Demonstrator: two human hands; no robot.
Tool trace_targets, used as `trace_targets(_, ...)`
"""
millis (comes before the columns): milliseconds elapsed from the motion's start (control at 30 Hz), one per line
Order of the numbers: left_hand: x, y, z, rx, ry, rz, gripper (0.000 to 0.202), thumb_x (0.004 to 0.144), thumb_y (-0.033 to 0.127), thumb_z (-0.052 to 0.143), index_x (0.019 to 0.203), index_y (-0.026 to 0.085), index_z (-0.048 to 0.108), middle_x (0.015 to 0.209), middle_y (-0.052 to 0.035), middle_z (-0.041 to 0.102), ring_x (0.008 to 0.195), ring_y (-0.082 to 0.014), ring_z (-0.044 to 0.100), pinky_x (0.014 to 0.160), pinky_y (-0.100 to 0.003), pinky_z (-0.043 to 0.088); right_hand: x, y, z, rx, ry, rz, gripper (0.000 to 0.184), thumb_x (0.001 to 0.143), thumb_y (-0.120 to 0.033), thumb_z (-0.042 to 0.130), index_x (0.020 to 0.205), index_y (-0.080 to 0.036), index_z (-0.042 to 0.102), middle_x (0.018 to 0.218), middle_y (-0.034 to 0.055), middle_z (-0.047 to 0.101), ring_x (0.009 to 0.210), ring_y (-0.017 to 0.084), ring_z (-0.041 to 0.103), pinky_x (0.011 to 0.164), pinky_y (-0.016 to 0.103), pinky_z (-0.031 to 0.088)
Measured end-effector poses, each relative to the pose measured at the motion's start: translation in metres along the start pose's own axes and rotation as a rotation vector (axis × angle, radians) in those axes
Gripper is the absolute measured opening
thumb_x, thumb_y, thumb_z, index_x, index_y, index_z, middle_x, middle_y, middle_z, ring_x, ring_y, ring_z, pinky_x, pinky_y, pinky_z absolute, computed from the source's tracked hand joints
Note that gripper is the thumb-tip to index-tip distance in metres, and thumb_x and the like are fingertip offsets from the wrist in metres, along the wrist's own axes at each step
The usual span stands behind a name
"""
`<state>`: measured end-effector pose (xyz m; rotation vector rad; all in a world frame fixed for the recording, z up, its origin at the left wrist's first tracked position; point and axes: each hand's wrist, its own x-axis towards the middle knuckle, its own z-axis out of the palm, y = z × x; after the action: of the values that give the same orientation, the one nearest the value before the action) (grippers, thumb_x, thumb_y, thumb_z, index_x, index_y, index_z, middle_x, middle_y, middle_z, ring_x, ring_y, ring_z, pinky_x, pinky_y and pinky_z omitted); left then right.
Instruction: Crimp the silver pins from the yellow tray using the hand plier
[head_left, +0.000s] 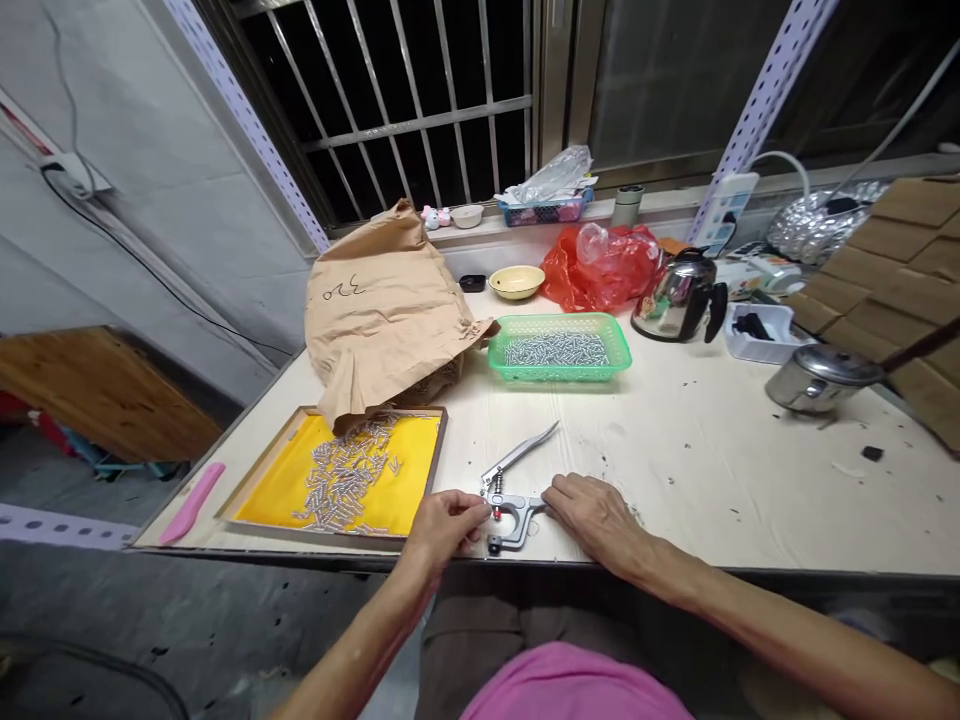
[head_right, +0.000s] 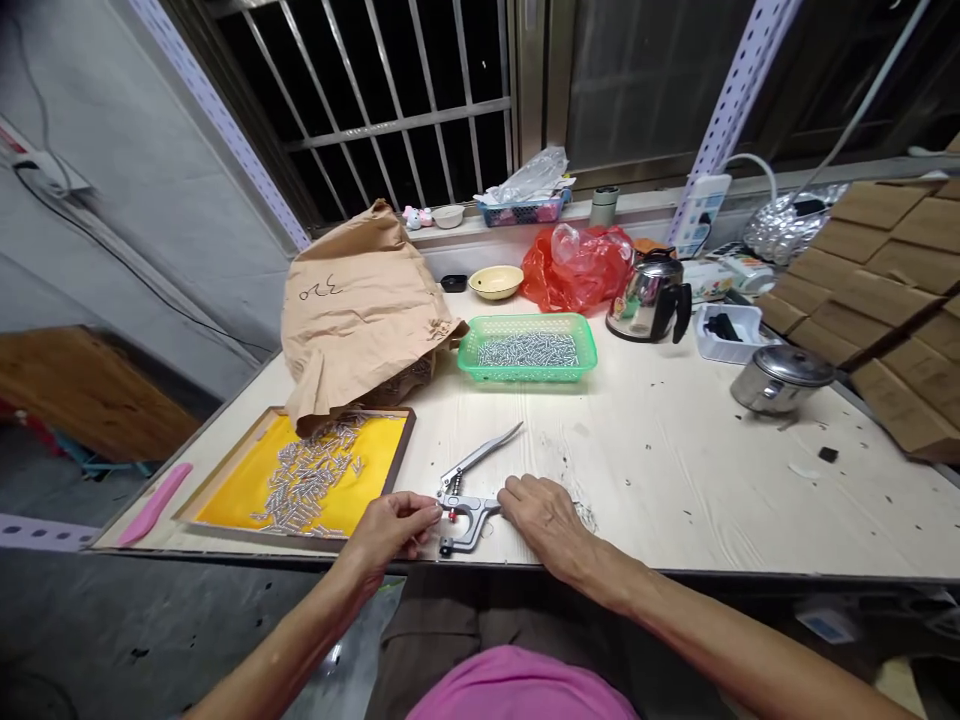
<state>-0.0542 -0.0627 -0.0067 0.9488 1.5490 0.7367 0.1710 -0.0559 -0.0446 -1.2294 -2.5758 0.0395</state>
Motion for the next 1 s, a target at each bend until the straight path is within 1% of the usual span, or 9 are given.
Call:
trace_targets(67,0.002,-0.005,0.005,0.015,-0.019,-0.037,0.038,0.054,0.043,0.077,0.072,0.012,0.061,0.047,0.0043,0.054,0.040,-0.0061,0.045,0.036,-0.017,0.032,0.000,0.001,0.000,-0.017,0.031,-0.009,0.013,0.090,-0.012,0.047,0.081,-0.019,0.053,0.079,0.0007,0.055,0.070,0.016,0.046,0.062,0.030,0.027)
trace_targets(200,0.001,-0.009,0.009,0.034,-0.030,-0.119,0.039,0.056,0.044,0.076,0.073,0.012,0.062,0.045,0.0047,0.053,0.035,-0.0047,0.041,0.034,-0.016,0.029,0.000,0.003,0.004,-0.029,0.085,-0.021,0.011,0.091,-0.015,0.050,0.081,-0.019,0.054,0.078,0.0007,0.055,0.071,0.016,0.046,0.062,0.031,0.027)
trace_targets(333,0.001,-0.010,0.010,0.037,-0.043,-0.192,0.047,0.050,0.048,0.079,0.073,0.012,0.060,0.040,0.0062,0.051,0.032,-0.0044,0.039,0.033,-0.016,0.029,0.001,0.004,0.008,-0.020,0.104,-0.025,0.013,0.091,-0.015,0.049,0.080,-0.019,0.054,0.078,0.0008,0.055,0.070,0.016,0.045,0.062,0.031,0.026)
trace_targets(433,0.002,-0.008,0.009,0.047,-0.078,-0.268,0.052,0.046,0.051,0.079,0.074,0.012,0.060,0.037,0.0072,0.049,0.029,-0.0036,0.037,0.032,-0.016,0.026,0.000,0.005,0.010,-0.013,0.112,-0.026,0.013,0.091,-0.015,0.048,0.080,-0.019,0.054,0.078,0.0010,0.055,0.070,0.016,0.045,0.062,0.031,0.026)
trace_targets(533,0.005,-0.004,0.007,0.069,-0.143,-0.315,0.053,0.042,0.053,0.079,0.069,0.013,0.058,0.035,0.0064,0.049,0.028,-0.0036,0.037,0.032,-0.016,0.025,-0.001,0.006,0.013,-0.011,0.130,-0.035,0.014,0.092,-0.016,0.048,0.080,-0.019,0.054,0.077,0.0009,0.054,0.070,0.016,0.044,0.062,0.031,0.026)
trace_targets(667,0.009,0.002,0.006,0.110,-0.198,-0.367,0.052,0.038,0.053,0.081,0.060,0.013,0.056,0.037,0.0050,0.051,0.028,-0.0044,0.040,0.032,-0.017,0.028,-0.003,0.007,0.016,-0.017,0.153,-0.048,0.013,0.092,-0.016,0.048,0.081,-0.018,0.055,0.075,0.0010,0.053,0.069,0.017,0.044,0.061,0.031,0.026)
trace_targets(800,0.011,0.004,0.005,0.102,-0.200,-0.339,0.051,0.039,0.050,0.082,0.065,0.012,0.059,0.044,0.0045,0.056,0.031,-0.0049,0.045,0.034,-0.017,0.032,-0.002,0.008,0.017,-0.003,0.151,-0.037,0.013,0.092,-0.017,0.047,0.082,-0.018,0.055,0.077,0.0014,0.053,0.070,0.016,0.044,0.062,0.031,0.027)
trace_targets(933,0.012,0.002,0.003,0.146,-0.153,-0.258,0.048,0.046,0.051,0.079,0.069,0.013,0.059,0.042,0.0047,0.055,0.032,-0.0065,0.048,0.035,-0.017,0.035,-0.003,0.009,0.018,0.009,0.156,-0.030,0.014,0.093,-0.017,0.046,0.082,-0.018,0.055,0.077,0.0015,0.053,0.070,0.016,0.044,0.062,0.030,0.027)
trace_targets(1000,0.013,0.000,0.002,0.178,-0.150,-0.239,0.048,0.048,0.052,0.078,0.069,0.012,0.060,0.041,0.0041,0.055,0.032,-0.0073,0.048,0.035,-0.018,0.036,-0.003,0.009,0.018,0.001,0.159,-0.036,0.014,0.093,-0.016,0.045,0.083,-0.018,0.055,0.077,0.0017,0.053,0.070,0.016,0.044,0.062,0.030,0.027)
